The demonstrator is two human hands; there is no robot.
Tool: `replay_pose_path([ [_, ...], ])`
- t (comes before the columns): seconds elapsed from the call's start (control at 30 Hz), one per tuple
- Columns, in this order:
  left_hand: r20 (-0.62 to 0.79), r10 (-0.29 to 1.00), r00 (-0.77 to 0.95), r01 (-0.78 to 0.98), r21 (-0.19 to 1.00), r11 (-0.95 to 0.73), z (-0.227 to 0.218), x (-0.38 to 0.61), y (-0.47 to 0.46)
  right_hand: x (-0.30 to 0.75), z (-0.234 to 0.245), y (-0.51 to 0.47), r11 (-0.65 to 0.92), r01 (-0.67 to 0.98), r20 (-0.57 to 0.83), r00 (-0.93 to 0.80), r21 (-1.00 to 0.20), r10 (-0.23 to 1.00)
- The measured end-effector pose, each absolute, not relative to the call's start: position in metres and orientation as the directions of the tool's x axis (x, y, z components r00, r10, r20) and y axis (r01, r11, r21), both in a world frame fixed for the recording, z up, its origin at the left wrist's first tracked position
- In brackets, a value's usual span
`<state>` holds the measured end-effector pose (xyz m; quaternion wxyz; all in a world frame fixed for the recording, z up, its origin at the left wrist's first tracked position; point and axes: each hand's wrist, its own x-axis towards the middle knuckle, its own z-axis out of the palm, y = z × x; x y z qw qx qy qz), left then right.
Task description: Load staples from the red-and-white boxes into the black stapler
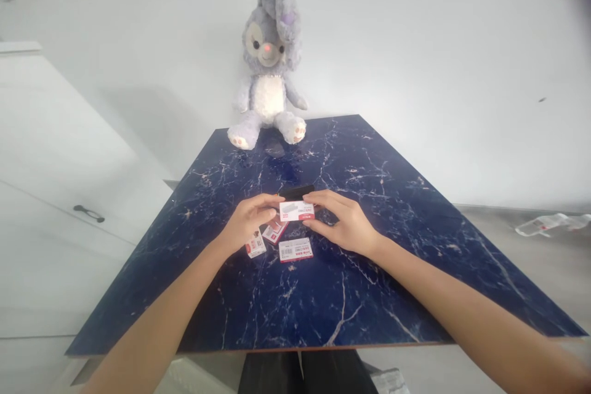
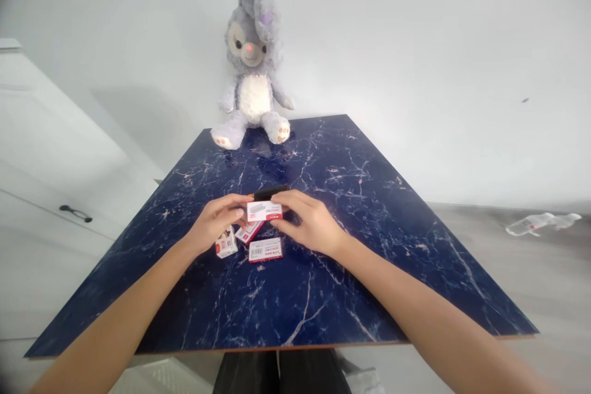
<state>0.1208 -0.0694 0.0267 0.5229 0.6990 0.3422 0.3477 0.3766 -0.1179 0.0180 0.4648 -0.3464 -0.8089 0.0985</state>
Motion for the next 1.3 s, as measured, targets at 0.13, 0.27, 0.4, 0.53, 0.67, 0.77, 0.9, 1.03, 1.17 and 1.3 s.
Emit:
replay_pose_path([
  [0.13,0.082,0.827,0.556,0.137,0.972,-0.189,0.029,0.12,-0.069,0.376,0.016,-0.12,0.731,0.446,0.668,-0.323,-0.517,0.67],
  [0.27,0.073,0.833,0.549,0.155,0.97,-0.187,0.029,0.12,-0.07,0.378,0.018,-0.121,0.727,0.431,0.644,-0.348,-0.535,0.681],
  [0.4,0.097,0.849,0.52,0.111,0.977,-0.18,0.027,0.119,-0.069,0.381,0.017,-0.118,0.699,0.438,0.62,-0.333,-0.566,0.71],
  [0.53,0.101,0.877,0.471,0.063,0.987,-0.147,0.024,0.119,-0.067,0.379,0.015,-0.117,0.676,0.421,0.602,-0.315,-0.605,0.734],
  [0.67,0.102,0.9,0.423,0.018,0.992,-0.121,0.021,0.119,-0.064,0.377,0.015,-0.118,0.683,0.409,0.618,-0.3,-0.605,0.727],
  [0.77,0.084,0.898,0.431,0.054,0.991,-0.119,0.02,0.119,-0.063,0.376,0.015,-0.119,0.661,0.359,0.607,-0.265,-0.659,0.749],
  [0.9,0.034,0.844,0.536,0.068,0.994,-0.083,0.024,0.119,-0.067,0.374,0.012,-0.119,0.586,0.209,0.558,-0.183,-0.782,0.81],
  [1.03,0.074,0.848,0.524,0.101,0.984,-0.148,0.026,0.122,-0.069,0.371,0.01,-0.12,0.571,0.153,0.547,-0.172,-0.807,0.819],
  [1.17,0.164,0.906,0.391,0.068,0.976,-0.206,0.027,0.122,-0.068,0.368,0.013,-0.12,0.633,0.265,0.599,-0.205,-0.727,0.774],
  [1.3,0.244,0.914,0.325,0.127,0.946,-0.298,0.036,0.124,-0.078,0.365,0.015,-0.121,0.682,0.381,0.632,-0.266,-0.624,0.728],
])
